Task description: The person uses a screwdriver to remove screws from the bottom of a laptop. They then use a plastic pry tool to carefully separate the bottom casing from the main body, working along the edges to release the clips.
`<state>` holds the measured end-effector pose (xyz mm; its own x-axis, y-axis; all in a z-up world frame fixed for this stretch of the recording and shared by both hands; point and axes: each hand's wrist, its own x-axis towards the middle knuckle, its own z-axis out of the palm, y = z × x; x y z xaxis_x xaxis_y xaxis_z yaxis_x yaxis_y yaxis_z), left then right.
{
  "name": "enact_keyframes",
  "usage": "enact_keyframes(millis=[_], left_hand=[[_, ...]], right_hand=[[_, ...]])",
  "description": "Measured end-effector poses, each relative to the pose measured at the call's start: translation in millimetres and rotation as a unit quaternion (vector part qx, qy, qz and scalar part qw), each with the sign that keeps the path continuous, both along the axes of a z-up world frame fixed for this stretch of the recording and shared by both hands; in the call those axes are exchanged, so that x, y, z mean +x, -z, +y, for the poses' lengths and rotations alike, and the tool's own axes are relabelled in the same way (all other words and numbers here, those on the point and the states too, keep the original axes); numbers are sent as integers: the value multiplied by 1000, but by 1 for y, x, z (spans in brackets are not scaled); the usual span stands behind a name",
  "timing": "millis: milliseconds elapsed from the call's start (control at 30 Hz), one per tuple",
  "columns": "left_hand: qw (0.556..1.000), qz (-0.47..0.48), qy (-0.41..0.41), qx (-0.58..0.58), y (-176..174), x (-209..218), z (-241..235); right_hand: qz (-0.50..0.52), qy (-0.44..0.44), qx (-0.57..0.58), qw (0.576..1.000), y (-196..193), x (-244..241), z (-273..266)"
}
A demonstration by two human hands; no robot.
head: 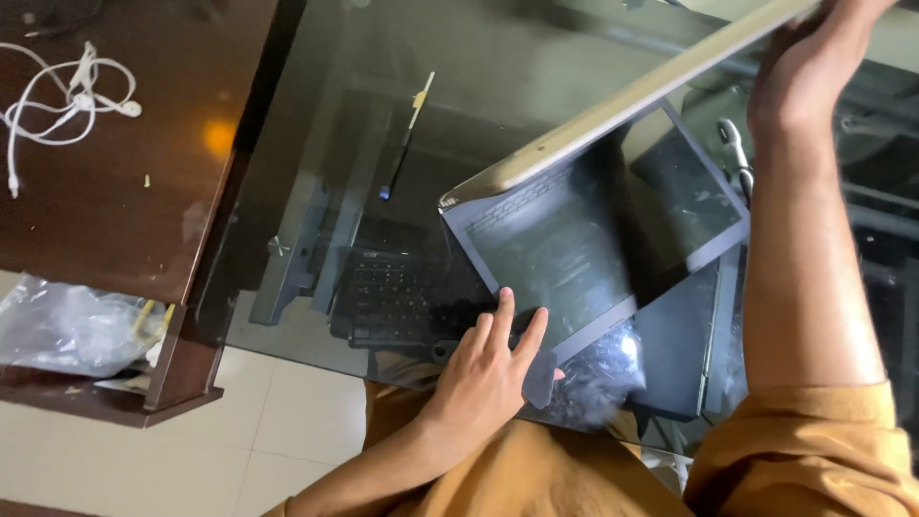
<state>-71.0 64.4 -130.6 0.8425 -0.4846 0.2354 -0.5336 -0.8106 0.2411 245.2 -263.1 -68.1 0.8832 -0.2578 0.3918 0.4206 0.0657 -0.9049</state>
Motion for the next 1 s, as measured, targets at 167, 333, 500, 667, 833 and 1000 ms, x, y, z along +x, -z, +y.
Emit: enact_keyframes(millis=[167, 333, 500, 667, 833, 1000], left_hand=[[999, 30, 21, 1, 1, -1, 6], [993, 96, 53, -45, -13, 5, 14], [927, 110, 58, -354, -72, 25, 45], [916, 108, 53, -382, -92, 40, 66], [920, -165, -88, -344, -102, 55, 56], [930, -183, -84, -307, -110, 59, 48]], right_hand=[[28, 162, -266, 950, 24, -33, 13], [-140, 138, -484, 853, -53, -122, 147], [-254, 33, -510, 821, -68, -154, 180], [-381, -4, -434, 817, -44, -139, 174], [-475, 29, -413, 777, -36, -138, 178], [-491, 35, -400, 773, -40, -138, 182]])
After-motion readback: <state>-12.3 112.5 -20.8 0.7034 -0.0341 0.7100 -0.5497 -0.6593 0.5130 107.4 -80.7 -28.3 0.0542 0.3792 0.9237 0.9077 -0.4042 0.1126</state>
